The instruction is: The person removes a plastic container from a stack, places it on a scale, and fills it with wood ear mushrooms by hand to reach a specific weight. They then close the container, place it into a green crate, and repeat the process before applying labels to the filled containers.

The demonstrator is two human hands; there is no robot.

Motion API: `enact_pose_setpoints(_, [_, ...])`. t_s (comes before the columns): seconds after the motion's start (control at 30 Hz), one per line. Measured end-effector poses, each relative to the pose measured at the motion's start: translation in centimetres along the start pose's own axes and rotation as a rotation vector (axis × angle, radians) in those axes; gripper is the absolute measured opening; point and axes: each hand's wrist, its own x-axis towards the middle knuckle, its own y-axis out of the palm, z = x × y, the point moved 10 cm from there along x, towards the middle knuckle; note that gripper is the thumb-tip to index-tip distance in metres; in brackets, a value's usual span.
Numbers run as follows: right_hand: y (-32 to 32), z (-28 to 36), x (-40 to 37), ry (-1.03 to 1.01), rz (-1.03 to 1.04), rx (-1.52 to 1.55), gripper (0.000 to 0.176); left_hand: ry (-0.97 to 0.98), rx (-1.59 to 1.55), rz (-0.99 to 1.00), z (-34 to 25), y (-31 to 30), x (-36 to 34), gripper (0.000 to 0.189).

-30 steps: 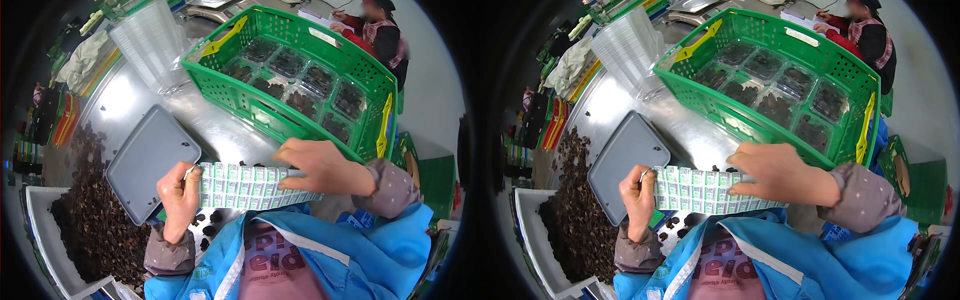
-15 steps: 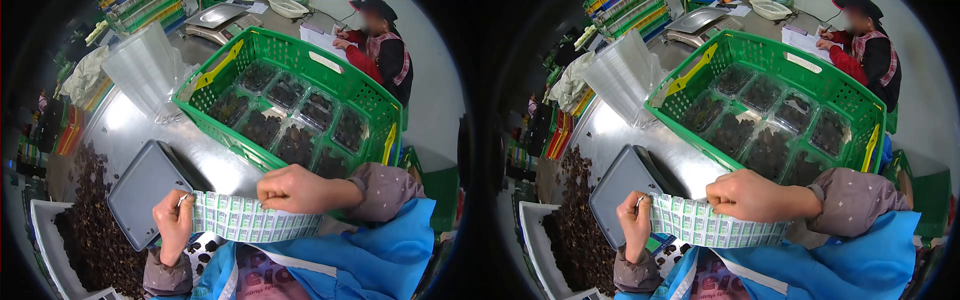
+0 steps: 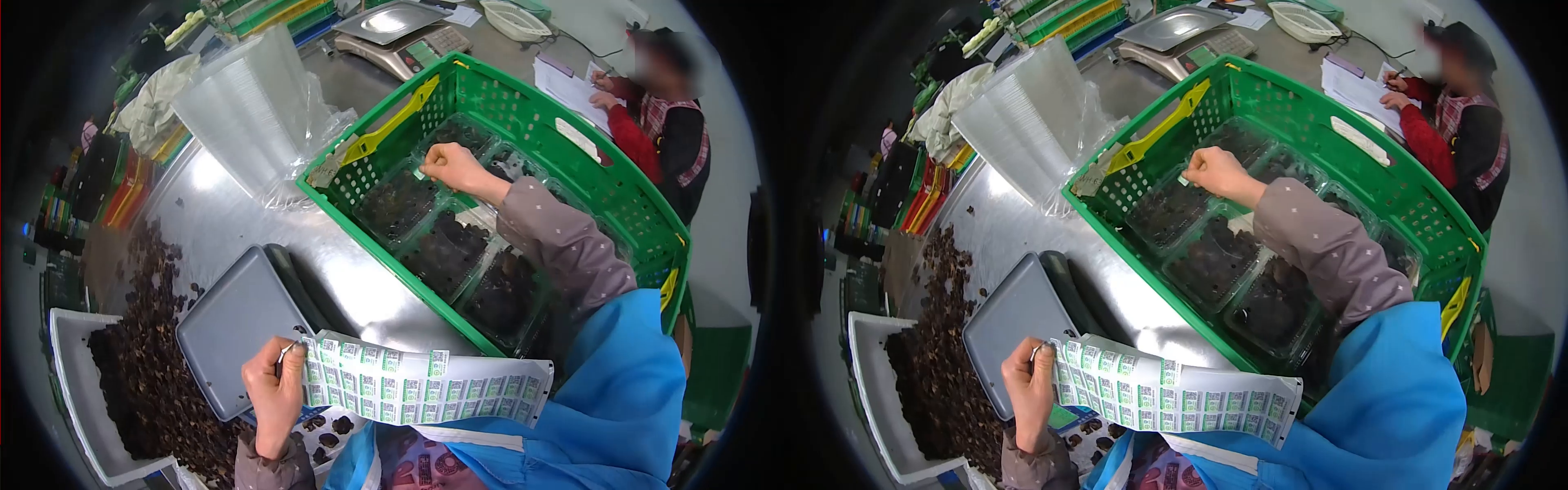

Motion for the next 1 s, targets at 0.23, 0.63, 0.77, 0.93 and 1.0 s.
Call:
enact_pose_setpoints(0.23, [2.6, -0.8, 1.6, -0.160, -0.138, -0.781, 0.016, -0.005, 0.024, -0.014, -0.3, -0.5, 0.3, 0.017])
enact_pose_setpoints(0.63, [6.0, 16.6, -20.8, -0.429, 0.734, -0.005, 0.024, 0.055, -0.039, 0.024, -0.6, -0.5, 0.3, 0.019])
enact_pose_setpoints(0.77, [5.0, 18.3, -23.2, -0.500, 0.715, 0.011, 0.018, 0.084, 0.004, 0.050, -0.7, -0.4, -0.2, 0.020])
enact_pose_setpoints(0.93, [-1.6, 8.4, -14.5, 0.001, 0.251, 0.112, 0.012, 0.064, 0.013, 0.050, 0.0, -0.6, -0.9, 0.021])
enact_pose_setpoints(1.0, [-0.9, 1.6, -10.3, -0.022, 0.240, -0.052, 0.018, 0.056, -0.002, 0.049, -0.1, -0.5, -1.3, 0.020])
